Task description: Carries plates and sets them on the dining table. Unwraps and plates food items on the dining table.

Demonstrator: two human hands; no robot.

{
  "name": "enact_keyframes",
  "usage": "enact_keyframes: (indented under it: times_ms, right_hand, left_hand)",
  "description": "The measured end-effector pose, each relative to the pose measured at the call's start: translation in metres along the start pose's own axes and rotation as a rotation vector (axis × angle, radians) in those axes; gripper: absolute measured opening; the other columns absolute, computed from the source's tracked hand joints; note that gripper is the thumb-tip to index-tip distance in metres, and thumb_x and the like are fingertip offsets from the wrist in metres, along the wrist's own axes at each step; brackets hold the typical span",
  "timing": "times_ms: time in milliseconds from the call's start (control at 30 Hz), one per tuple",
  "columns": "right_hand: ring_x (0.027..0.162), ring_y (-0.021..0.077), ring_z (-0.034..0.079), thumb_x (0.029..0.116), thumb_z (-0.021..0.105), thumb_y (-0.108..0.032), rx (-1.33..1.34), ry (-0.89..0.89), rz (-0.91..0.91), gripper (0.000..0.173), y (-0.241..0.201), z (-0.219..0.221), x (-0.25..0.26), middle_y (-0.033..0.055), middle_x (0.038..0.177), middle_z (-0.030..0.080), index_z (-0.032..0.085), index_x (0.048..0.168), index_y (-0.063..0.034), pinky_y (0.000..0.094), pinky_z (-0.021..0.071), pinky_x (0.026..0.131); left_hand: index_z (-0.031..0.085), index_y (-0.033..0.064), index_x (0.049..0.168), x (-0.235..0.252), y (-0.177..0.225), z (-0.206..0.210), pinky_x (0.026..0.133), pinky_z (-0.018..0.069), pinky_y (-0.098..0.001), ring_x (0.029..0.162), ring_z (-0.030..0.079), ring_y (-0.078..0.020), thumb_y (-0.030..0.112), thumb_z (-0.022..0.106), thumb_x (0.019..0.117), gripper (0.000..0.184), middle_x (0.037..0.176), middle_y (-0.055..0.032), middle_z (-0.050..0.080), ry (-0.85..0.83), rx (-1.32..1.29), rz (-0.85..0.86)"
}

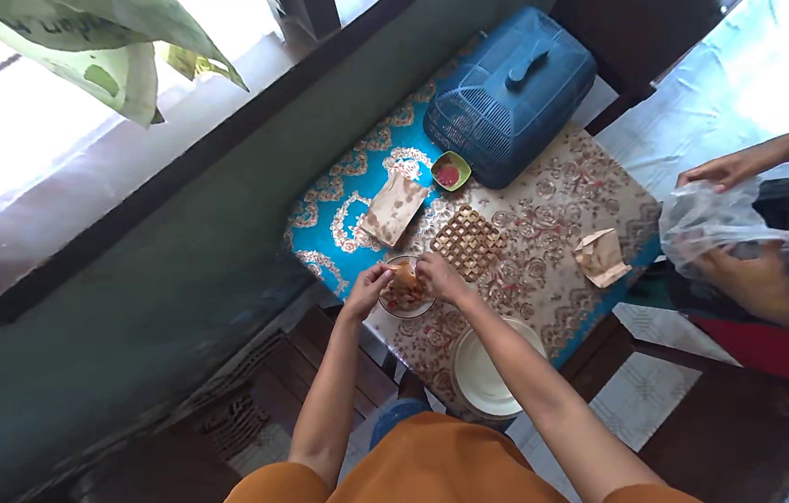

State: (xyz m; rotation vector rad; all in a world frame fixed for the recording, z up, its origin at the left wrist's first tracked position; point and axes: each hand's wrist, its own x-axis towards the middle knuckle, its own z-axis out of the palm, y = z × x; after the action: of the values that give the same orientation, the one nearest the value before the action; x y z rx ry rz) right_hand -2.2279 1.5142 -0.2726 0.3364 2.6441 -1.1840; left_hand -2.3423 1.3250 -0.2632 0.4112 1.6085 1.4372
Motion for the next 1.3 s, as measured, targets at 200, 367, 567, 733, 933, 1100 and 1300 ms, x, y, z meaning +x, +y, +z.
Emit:
enact_keyframes:
  times_ms: [200,367,567,733,933,1100,1300]
  right_hand:
    - [0.144,0.0425,0.042,0.0899,0.066,0.005,-0.097,0.004,-0.03,0.047,-0.002,0.003,0.004,0.0164,0.157,0.045,0.064,0.135,-0.0078,0.0608,0.0457,0.107]
    - [0.139,0.0385,0.048,0.0948,0.066,-0.003,-0.075,0.052,-0.05,0.015,0.0,-0.003,0.003,0.0175,0.143,0.058,0.074,0.108,-0.0004,0.0582,0.0458,0.107]
    - [0.151,0.0416,0.029,0.0863,0.075,0.0,-0.109,-0.017,-0.008,0.051,-0.004,-0.005,-0.001,0.0145,0.161,0.039,0.065,0.135,-0.0123,0.0646,0.0409,0.11]
    - [0.15,0.0398,0.033,0.0954,0.068,-0.005,-0.049,0.025,-0.012,0.018,-0.009,-0.004,-0.003,0.0166,0.152,0.051,0.074,0.112,-0.0028,0.0611,0.0363,0.115]
    - [0.141,0.0405,0.046,0.0962,0.066,-0.006,-0.039,0.073,-0.076,0.014,-0.007,-0.017,-0.013,0.0179,0.135,0.063,0.075,0.107,-0.0029,0.0595,0.0371,0.115]
    - [0.138,0.0404,0.049,0.0936,0.07,-0.004,0.048,0.079,-0.062,0.008,-0.01,-0.03,-0.026,0.0177,0.133,0.065,0.075,0.099,-0.0001,0.0591,0.0404,0.113]
    - [0.13,0.0362,0.057,0.0953,0.068,-0.006,0.203,0.113,-0.03,0.013,0.004,-0.03,-0.025,0.0187,0.133,0.065,0.075,0.101,0.003,0.0531,0.0422,0.113]
  left_hand:
    - [0.063,0.0032,0.111,0.004,-0.008,0.0,0.087,0.053,-0.0307,0.091,0.062,-0.0081,0.012,0.047,0.1076,0.018,0.101,-0.0029,0.066,-0.01,-0.063,-0.012]
    - [0.063,0.0029,0.112,0.004,-0.004,0.004,0.089,0.0532,-0.0313,0.094,0.063,-0.0087,0.008,0.048,0.1062,0.018,0.104,-0.0031,0.068,0.021,-0.114,-0.011]
    - [0.063,0.0029,0.108,0.002,-0.002,0.007,0.093,0.0542,-0.0317,0.098,0.066,-0.01,0.004,0.045,0.1049,0.018,0.107,-0.0039,0.071,0.021,-0.149,0.0]
    - [0.062,0.0025,0.109,0.002,0.001,0.008,0.094,0.0546,-0.0317,0.1,0.067,-0.0099,0.005,0.043,0.106,0.019,0.11,-0.0044,0.072,0.056,-0.163,0.012]
    - [0.064,-0.0025,0.114,0.001,-0.005,-0.004,0.099,0.0508,-0.0328,0.109,0.063,-0.0114,0.003,0.046,0.1048,0.02,0.122,-0.0087,0.068,0.093,-0.067,0.05]
    - [0.064,-0.0051,0.117,0.001,-0.01,-0.005,0.103,0.0491,-0.0372,0.119,0.06,-0.0171,0.0,0.047,0.1041,0.022,0.132,-0.0138,0.062,0.086,0.008,0.063]
    - [0.064,-0.0056,0.117,0.002,-0.006,-0.001,0.102,0.0497,-0.0378,0.118,0.061,-0.0183,0.004,0.047,0.1056,0.023,0.134,-0.0151,0.061,0.105,0.043,0.064]
